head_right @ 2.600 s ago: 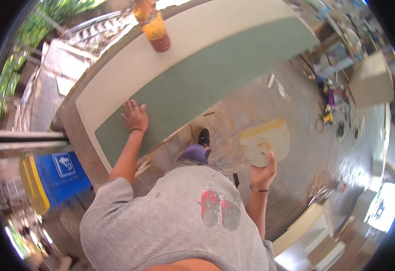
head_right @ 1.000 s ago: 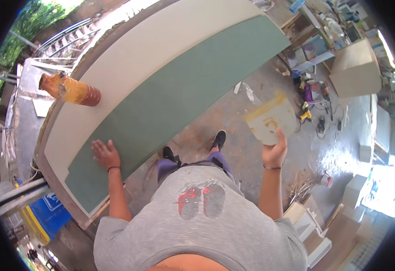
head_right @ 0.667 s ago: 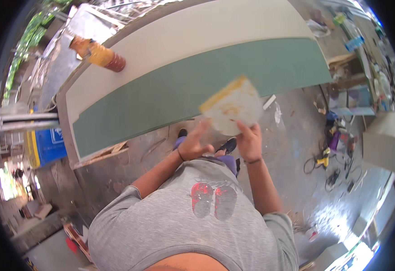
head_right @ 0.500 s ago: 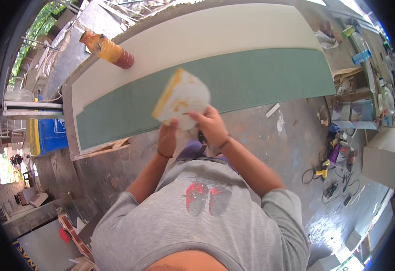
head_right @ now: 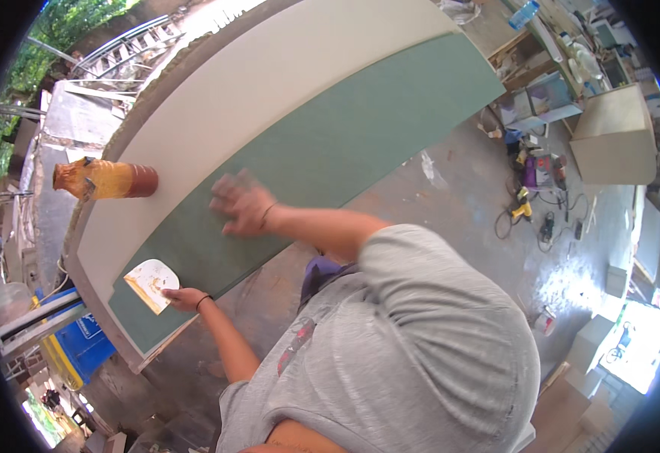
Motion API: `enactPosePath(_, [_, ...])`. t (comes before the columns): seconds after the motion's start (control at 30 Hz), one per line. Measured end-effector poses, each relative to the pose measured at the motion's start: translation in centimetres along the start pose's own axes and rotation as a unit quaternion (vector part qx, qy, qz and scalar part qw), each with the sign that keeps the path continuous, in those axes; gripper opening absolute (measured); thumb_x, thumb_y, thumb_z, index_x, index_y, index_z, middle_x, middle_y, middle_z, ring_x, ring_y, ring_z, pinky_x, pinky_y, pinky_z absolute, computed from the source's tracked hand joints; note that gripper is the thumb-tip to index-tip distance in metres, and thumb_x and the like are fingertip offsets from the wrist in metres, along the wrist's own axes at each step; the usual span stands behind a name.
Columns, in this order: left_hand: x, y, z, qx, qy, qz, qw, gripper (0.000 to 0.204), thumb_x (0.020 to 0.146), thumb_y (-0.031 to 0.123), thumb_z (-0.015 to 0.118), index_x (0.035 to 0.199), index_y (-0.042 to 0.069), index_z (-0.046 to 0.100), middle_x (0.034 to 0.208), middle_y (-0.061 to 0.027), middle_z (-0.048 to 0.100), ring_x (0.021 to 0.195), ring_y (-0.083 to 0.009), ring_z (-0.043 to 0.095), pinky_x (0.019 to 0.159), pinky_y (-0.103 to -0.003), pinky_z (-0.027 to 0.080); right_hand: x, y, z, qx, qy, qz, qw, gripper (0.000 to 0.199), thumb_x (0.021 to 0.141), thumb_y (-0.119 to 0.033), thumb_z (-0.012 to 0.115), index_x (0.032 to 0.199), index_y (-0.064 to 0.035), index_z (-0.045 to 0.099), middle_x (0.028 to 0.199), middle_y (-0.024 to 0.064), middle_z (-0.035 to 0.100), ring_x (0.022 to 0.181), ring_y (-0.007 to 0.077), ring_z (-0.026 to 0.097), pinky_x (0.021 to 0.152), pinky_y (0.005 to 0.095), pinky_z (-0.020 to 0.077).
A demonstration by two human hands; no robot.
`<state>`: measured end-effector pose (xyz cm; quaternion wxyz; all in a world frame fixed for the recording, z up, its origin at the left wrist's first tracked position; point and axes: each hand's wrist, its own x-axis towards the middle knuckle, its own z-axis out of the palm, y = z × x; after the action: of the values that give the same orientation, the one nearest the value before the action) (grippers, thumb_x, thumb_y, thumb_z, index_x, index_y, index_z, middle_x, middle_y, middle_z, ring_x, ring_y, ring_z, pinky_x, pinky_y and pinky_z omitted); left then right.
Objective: The person applies adhesive from a bottle onto various wood panels and spreads it evenly using a white plastic scraper.
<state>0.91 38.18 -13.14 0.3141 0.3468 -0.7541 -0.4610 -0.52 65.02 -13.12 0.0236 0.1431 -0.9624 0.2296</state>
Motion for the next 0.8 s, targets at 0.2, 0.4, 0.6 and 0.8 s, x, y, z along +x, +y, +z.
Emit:
enactPosePath(0.2, [0.7, -1.3, 0.1, -0.059, 0.003, -0.005, 0.998, 0.054, 0.097, 0.033, 0.041, 0.12, -0.016, 0.044, 0.121, -0.0273, 0.052, 0.107, -0.0326, 0.056, 0.089, -0.038, 0.047, -20.5, 28.9, -14.1, -0.234, 0.145, 0.378, 0.884, 0.043, 0.087, -0.042, 0.05, 0.122, -0.018, 0.055, 0.129, 0.0127, 0.049, 0.122, 0.0317, 0.041, 0.103, 0.0414, 0.0306])
enactPosePath(0.4, [-0.3, 0.8, -0.2, 0.042, -0.035, -0.044, 0.998, 0.059, 0.096, 0.039, 0.039, 0.12, -0.014, 0.044, 0.121, -0.0284, 0.05, 0.109, -0.0348, 0.054, 0.087, -0.038, 0.05, -31.3, 34.4, -19.5, -0.387, 0.191, 0.412, 0.802, 0.025, 0.085, -0.02, 0.049, 0.105, -0.0116, 0.061, 0.113, 0.0155, 0.056, 0.107, 0.0329, 0.051, 0.092, 0.0419, 0.0401])
enactPosePath(0.6, [-14.6, 7.6, 6.5, -0.121, -0.163, 0.05, 0.978, 0.069, 0.095, 0.046, 0.035, 0.129, -0.014, 0.033, 0.13, -0.027, 0.042, 0.113, -0.034, 0.052, 0.086, -0.036, 0.049, -11.0, 17.1, -12.7, -0.04, 0.027, 0.126, 0.991, 0.057, 0.084, -0.046, 0.051, 0.136, -0.0246, 0.039, 0.148, 0.0099, 0.022, 0.139, 0.0277, 0.013, 0.109, 0.0555, 0.0056])
enactPosePath(0.8, [-20.9, 6.9, 10.6, -0.017, -0.173, 0.072, 0.982, 0.062, 0.097, 0.039, 0.037, 0.127, -0.016, 0.036, 0.133, -0.0284, 0.039, 0.12, -0.0335, 0.045, 0.102, -0.039, 0.035, -14.3, 32.1, -18.1, -0.11, 0.109, 0.207, 0.966, 0.056, 0.084, -0.05, 0.049, 0.131, -0.0213, 0.046, 0.144, 0.0076, 0.032, 0.135, 0.0294, 0.023, 0.11, 0.0529, 0.0121])
